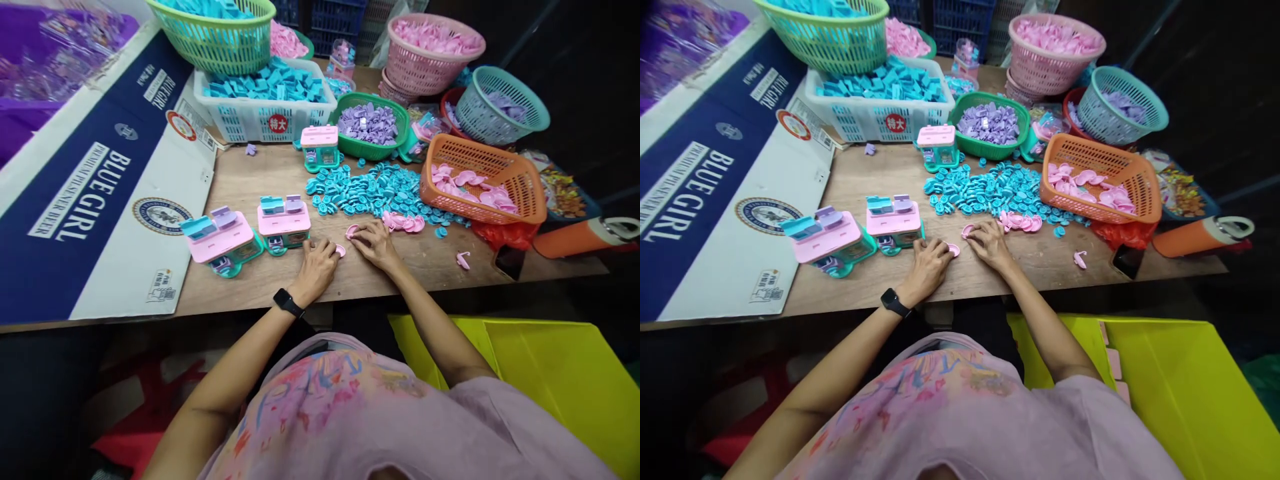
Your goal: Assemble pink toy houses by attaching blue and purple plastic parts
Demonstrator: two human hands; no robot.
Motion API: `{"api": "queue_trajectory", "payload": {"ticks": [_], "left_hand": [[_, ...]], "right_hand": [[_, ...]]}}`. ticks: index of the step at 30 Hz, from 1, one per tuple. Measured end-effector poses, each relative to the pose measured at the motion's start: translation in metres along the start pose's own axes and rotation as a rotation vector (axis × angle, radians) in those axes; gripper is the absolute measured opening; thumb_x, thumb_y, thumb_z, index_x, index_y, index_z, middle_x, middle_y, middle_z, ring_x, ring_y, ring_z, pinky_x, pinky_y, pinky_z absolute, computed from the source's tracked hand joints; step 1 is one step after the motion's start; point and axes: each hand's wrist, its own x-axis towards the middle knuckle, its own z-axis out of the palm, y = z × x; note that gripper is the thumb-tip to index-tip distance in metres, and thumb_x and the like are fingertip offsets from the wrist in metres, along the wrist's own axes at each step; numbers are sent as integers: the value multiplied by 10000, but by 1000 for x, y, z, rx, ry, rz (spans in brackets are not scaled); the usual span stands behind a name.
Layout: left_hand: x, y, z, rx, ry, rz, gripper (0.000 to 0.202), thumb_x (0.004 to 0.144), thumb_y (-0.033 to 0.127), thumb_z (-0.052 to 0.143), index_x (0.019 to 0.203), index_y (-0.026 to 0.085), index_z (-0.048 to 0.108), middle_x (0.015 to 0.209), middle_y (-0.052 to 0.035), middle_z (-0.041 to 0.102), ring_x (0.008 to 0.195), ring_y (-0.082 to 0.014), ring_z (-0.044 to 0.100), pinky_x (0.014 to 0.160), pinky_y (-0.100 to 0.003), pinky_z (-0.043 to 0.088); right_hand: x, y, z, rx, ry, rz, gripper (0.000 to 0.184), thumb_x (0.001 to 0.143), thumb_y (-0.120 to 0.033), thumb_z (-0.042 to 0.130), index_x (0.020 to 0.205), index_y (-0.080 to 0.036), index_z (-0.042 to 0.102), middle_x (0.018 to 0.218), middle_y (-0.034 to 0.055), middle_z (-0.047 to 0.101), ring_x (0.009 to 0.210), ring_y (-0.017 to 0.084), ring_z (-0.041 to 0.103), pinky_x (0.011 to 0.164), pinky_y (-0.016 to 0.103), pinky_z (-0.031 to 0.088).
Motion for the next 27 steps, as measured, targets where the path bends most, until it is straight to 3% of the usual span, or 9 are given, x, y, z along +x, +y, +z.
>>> {"api": "queue_trajectory", "payload": {"ticks": [5,11,14,17,19,22,27], "left_hand": [[-27,-4,-6,-4,86,-43,237,998,113,490,1063,173,709,1019,-101,704,1044,-279,568,892,-481,342],[-97,-16,-18,-34,277,-190,184,999,103,542,1100,192,669,1063,-41,762,996,-222,628,866,-443,317],[-132,-20,-34,-11,418,-248,188,984,115,602,1139,203,662,1058,-30,781,1054,-226,654,914,-453,313],[-155,-25,-63,95,511,-310,196,966,133,639,1144,209,671,1021,-46,783,1036,-235,676,930,-455,327],[-160,-34,-84,209,557,-346,206,959,142,644,1149,216,678,998,-58,777,996,-236,686,923,-455,341],[-153,-54,-106,373,583,-391,263,964,145,612,1209,218,674,1012,-80,768,966,-248,676,904,-458,347],[-134,-84,-112,438,402,-421,305,959,103,526,1215,193,664,1063,-95,752,991,-272,629,883,-467,318]], "right_hand": [[11,4,4,-87,-31,-56,156,1017,-299,620,1044,-209,745,1024,110,726,1067,306,634,945,481,447],[27,8,12,-32,6,-153,231,1028,-304,547,1048,-202,753,972,126,670,928,291,650,826,439,538],[29,-15,4,76,101,-122,190,995,-298,611,1062,-226,773,950,91,666,857,257,669,777,415,564],[37,-61,-7,277,215,-65,121,953,-303,715,1041,-272,791,968,60,685,849,230,689,733,379,584],[49,-96,-7,383,219,-84,91,939,-309,756,1015,-291,801,987,53,711,886,234,704,760,384,600],[74,-134,8,434,123,-187,113,983,-306,702,1026,-290,805,1032,56,756,956,251,724,862,424,611],[102,-146,40,298,-23,-365,216,1032,-228,580,1104,-249,783,1176,76,767,1053,284,704,932,485,578]]}}
